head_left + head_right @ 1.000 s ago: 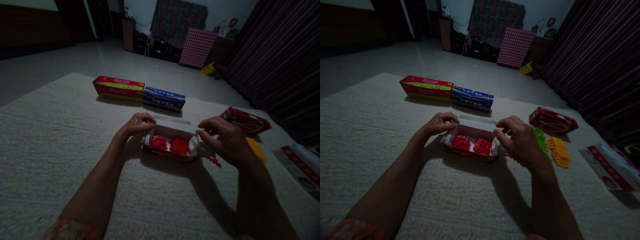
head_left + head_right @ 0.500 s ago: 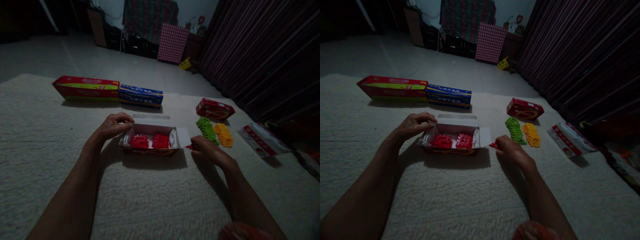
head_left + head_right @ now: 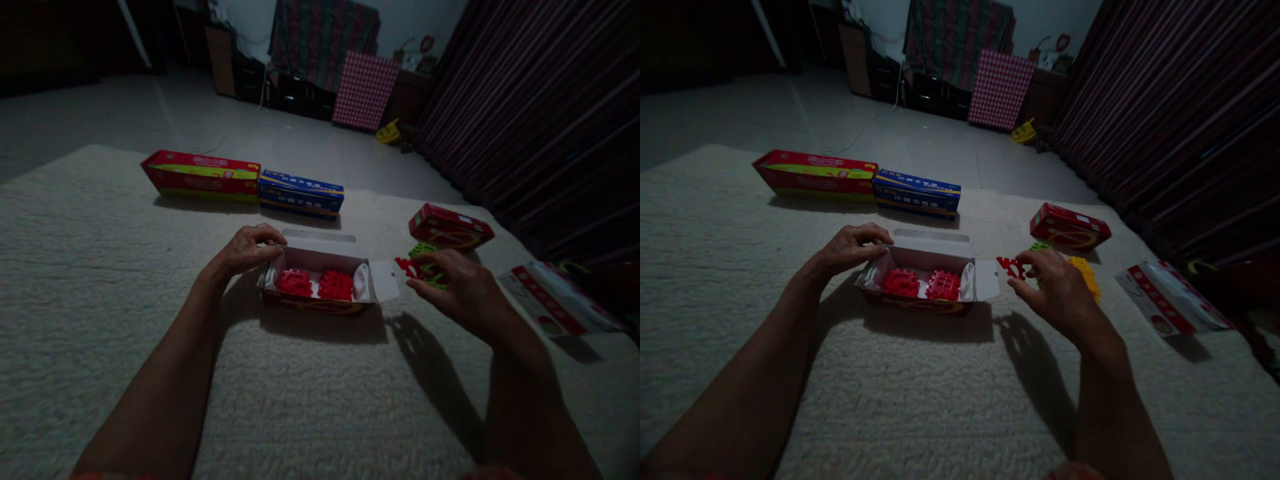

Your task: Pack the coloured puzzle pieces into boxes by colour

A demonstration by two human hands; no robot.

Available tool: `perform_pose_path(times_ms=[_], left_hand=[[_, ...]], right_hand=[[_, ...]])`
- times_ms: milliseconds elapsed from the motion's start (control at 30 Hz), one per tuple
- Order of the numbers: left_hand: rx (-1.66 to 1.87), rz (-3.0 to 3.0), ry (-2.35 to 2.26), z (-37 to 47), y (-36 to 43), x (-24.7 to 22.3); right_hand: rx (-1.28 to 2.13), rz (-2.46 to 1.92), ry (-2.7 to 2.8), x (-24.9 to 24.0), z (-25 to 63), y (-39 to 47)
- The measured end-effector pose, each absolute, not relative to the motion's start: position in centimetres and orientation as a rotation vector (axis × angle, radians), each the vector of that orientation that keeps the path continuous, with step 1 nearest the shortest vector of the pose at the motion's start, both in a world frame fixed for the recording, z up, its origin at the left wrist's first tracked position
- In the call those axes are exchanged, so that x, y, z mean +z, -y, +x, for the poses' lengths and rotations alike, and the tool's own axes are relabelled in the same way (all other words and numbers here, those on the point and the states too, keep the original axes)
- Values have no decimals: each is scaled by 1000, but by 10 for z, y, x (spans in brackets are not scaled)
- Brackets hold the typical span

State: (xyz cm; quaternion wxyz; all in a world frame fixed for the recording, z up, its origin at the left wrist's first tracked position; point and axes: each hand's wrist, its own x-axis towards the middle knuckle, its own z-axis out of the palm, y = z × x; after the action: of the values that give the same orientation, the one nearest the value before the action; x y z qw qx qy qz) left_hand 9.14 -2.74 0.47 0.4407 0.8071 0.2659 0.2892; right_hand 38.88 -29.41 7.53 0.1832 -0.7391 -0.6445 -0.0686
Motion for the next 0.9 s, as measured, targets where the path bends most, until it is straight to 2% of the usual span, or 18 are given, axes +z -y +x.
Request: perform_pose_path(times_ms=[100, 233, 400, 567, 733, 900], left_hand=[[712, 2011, -661, 91, 28, 5], [711, 2004, -668, 91, 29, 7], [715, 2008, -660, 91, 29, 7], [728, 2016, -644, 92, 28, 6], [726, 2003, -650, 92, 29, 6], [735, 2008, -646, 92, 30, 7]], right_hand=[[-100, -1929, 1897, 94, 352, 277], [89, -1773, 2037, 96, 309, 246], [224, -1862, 2139, 83, 300, 221], [256, -2031, 2148, 74, 309, 220], [269, -1954, 2138, 71, 314, 225], [80, -1898, 2017, 76, 328, 234]])
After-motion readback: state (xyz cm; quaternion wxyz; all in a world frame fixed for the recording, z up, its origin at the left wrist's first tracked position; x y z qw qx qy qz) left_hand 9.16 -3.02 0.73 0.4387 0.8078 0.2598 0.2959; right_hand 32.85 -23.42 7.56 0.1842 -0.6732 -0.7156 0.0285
